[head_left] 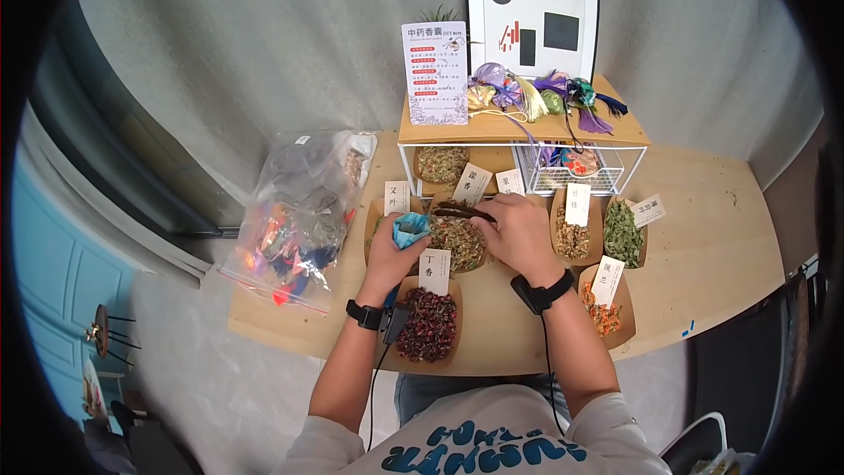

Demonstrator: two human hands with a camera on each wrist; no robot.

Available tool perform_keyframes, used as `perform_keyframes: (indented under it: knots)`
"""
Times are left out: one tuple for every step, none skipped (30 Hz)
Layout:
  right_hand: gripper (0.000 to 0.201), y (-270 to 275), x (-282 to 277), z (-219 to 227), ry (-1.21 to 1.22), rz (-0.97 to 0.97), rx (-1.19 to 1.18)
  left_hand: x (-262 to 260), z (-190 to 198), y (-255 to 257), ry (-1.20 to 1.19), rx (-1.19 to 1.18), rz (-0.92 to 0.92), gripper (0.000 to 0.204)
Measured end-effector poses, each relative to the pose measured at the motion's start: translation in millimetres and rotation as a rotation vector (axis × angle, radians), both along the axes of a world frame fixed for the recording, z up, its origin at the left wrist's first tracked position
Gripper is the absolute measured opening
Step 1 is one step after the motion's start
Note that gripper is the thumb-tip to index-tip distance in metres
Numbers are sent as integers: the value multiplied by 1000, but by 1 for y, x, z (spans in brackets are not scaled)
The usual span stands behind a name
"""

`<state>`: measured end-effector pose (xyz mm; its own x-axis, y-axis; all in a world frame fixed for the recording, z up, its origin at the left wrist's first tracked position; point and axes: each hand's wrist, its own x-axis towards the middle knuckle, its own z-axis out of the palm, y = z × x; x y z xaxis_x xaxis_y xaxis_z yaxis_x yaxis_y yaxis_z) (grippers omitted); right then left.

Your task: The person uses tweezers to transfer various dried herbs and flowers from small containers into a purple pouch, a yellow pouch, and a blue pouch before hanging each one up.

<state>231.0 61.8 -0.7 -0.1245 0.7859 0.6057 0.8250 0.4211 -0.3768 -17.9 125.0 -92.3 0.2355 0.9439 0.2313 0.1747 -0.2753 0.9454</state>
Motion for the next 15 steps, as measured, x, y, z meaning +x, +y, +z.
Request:
perform_keyframes:
  knots:
    - [13, 3, 2, -7, -26, -63, -76, 0, 0, 1, -2, 4, -6, 38]
    - [14, 6, 4, -15, -53, -126, -153, 2, -1, 1, -25, 11, 9, 38]
    - [14, 10, 2, -28, -92, -115, -137, 3, -1, 0, -47, 15, 24, 37]
    - [14, 9, 0, -35, -91, -120, -137, 4, -1, -2, -46, 15, 18, 37]
    - [13, 10, -1, -41, -149, -97, -131, 4, -1, -3, -47, 15, 13, 37]
    - [11, 10, -1, -46, -209, -70, -126, 5, -1, -4, -49, 15, 10, 36]
    - [13, 8, 2, -45, -219, -91, -105, 4, -2, -3, -48, 13, 10, 36]
    - [13, 6, 7, -42, -218, -89, -108, 2, -3, -3, -47, 11, 7, 36]
    - [15, 6, 13, -39, -246, -119, -178, 0, -5, -3, -45, 8, 4, 35]
    - [16, 6, 19, -37, -275, -151, -250, -1, -4, -4, -43, 4, 3, 35]
    - [18, 6, 23, -34, -171, -154, -234, -1, -2, -5, -63, -10, 7, 35]
    - [18, 9, 27, -33, -172, -158, -235, 1, 0, -6, -84, -24, 10, 35]
    - [17, 13, 31, -33, -164, -195, -183, 2, 1, -6, -88, -24, 7, 35]
    - [17, 17, 35, -35, -156, -230, -131, 3, 2, -7, -75, -14, 8, 34]
    - [17, 25, 39, -44, -151, -251, -150, 4, 3, -8, -61, -3, 11, 34]
